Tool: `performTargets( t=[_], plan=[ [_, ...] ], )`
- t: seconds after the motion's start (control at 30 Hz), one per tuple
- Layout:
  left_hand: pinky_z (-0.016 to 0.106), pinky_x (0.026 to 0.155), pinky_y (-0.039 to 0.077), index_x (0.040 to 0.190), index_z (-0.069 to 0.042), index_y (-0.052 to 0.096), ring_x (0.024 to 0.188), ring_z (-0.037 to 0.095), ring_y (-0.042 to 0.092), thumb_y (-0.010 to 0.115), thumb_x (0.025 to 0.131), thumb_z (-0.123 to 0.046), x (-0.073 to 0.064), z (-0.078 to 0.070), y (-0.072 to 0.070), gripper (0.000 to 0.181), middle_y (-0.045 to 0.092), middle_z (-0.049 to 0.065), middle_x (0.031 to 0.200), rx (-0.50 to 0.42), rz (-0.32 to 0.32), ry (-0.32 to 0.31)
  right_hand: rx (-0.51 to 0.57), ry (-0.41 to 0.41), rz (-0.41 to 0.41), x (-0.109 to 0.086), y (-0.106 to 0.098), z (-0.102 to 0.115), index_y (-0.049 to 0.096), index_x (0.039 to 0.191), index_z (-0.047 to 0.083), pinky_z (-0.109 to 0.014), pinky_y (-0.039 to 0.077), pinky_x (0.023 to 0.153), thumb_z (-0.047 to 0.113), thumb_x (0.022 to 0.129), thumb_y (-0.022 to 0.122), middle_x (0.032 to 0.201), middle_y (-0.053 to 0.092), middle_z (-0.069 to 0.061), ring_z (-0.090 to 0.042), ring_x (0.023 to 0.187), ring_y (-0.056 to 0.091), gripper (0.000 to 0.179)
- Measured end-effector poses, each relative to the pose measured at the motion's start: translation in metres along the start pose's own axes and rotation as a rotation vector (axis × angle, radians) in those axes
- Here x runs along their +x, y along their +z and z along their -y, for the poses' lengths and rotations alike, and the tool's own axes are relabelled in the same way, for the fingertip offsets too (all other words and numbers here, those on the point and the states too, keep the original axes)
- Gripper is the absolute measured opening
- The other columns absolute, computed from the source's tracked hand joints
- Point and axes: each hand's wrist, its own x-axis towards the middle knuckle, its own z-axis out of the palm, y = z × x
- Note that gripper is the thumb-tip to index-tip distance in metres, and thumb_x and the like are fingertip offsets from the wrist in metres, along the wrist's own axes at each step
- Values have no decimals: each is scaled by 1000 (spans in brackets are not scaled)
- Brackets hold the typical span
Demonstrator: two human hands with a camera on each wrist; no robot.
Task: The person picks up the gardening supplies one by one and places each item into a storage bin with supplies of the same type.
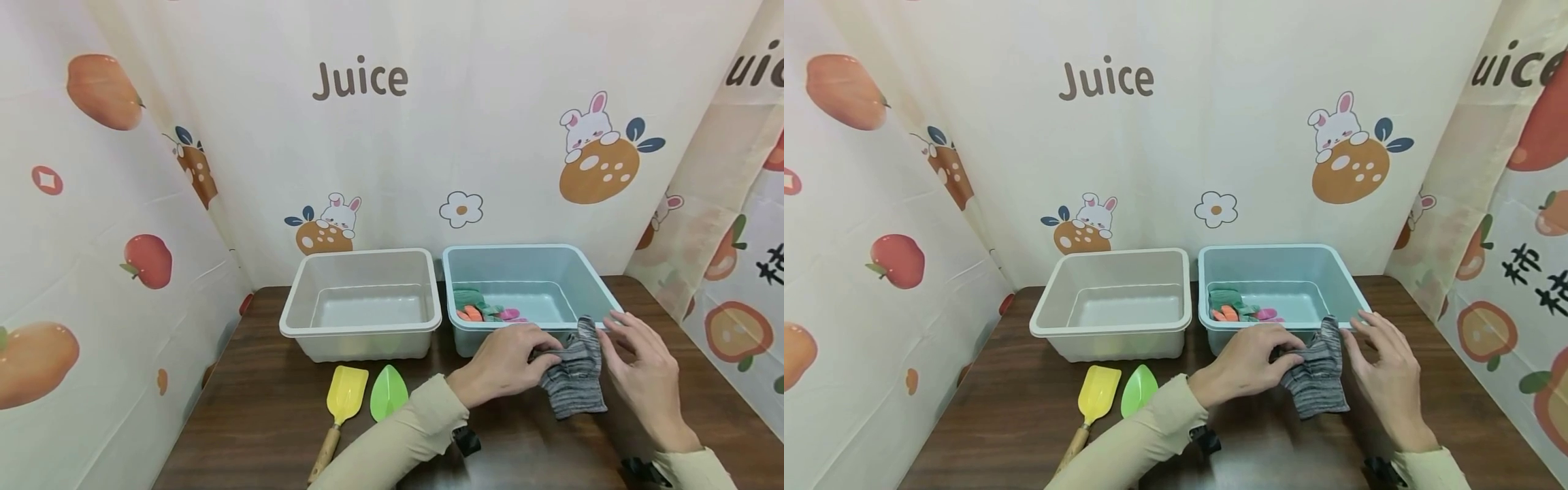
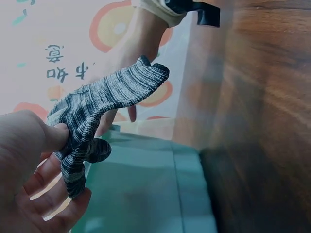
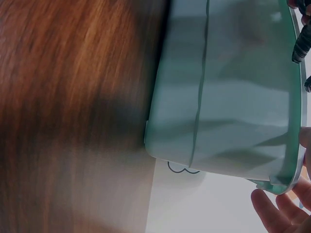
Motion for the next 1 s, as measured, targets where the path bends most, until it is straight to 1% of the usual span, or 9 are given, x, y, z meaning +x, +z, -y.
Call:
performTargets(
  t=[0.13, 0.2, 0.33, 0.4, 0.5, 0.57, 0.63, 0.73, 1.0],
  plan=[
    [3, 73, 40, 119, -24, 80, 82, -10, 55, 68, 106, -31, 5, 0, -5, 19, 73, -15, 100, -4, -24, 17, 11, -17, -10, 1, 0, -2, 77, 115, -7, 3, 35, 102, 59, 104, 57, 124, 72, -29, 7, 141, 48, 70],
    [2, 75, 40, 120, -23, 80, 84, -10, 57, 67, 106, -30, 7, 0, -7, 20, 74, -14, 102, -19, -29, 15, 17, -20, -9, 2, 0, -2, 77, 116, -7, 4, 35, 101, 62, 103, 53, 124, 72, -30, 5, 140, 50, 75],
    [2, 80, 42, 120, -22, 80, 89, -8, 61, 67, 106, -30, 9, 0, -10, 20, 76, -13, 105, -25, -46, 17, 23, -22, -5, 1, 0, -1, 76, 116, -8, 3, 34, 102, 61, 104, 53, 124, 71, -30, 6, 140, 49, 73],
    [2, 82, 42, 121, -22, 80, 90, -8, 61, 68, 106, -29, 9, 2, -12, 20, 76, -13, 106, -27, -61, 13, 22, -17, -3, 1, 0, -1, 77, 116, -7, 3, 34, 104, 56, 105, 57, 124, 71, -30, 8, 140, 48, 67],
    [2, 83, 42, 121, -22, 80, 91, -7, 62, 69, 105, -29, 9, 4, -15, 20, 77, -12, 109, -46, -91, -3, 15, -2, 1, 2, 0, 0, 77, 116, -7, 1, 33, 107, 30, 103, 72, 126, 72, -29, 12, 141, 45, 39],
    [2, 83, 42, 121, -22, 79, 91, -7, 63, 70, 105, -28, 9, 6, -16, 20, 77, -11, 110, -67, -115, -19, 12, 2, -3, 2, 0, 0, 77, 116, -7, -1, 32, 109, 8, 93, 81, 125, 72, -29, 13, 140, 44, 28],
    [1, 83, 42, 120, -21, 79, 93, -6, 64, 71, 104, -26, 10, 8, -18, 19, 77, -10, 111, -84, -142, -35, 11, 2, -11, 2, 0, 0, 78, 115, -6, -4, 31, 113, -6, 80, 84, 124, 73, -29, 14, 140, 44, 35],
    [1, 81, 41, 120, -21, 79, 92, -4, 64, 71, 104, -25, 10, 11, -20, 18, 77, -9, 111, -113, -173, -69, 9, -1, -22, 1, 1, 0, 78, 113, -7, -6, 31, 116, -10, 73, 86, 122, 74, -29, 14, 139, 45, 41],
    [3, 76, 42, 120, -17, 80, 85, -2, 64, 73, 102, -22, 12, 17, -21, 19, 77, -6, 103, -156, -273, -164, 13, 19, -33, -1, 2, -1, 78, 113, -7, -1, 32, 110, -14, 69, 88, 121, 74, -28, 15, 137, 46, 45]
  ],
)
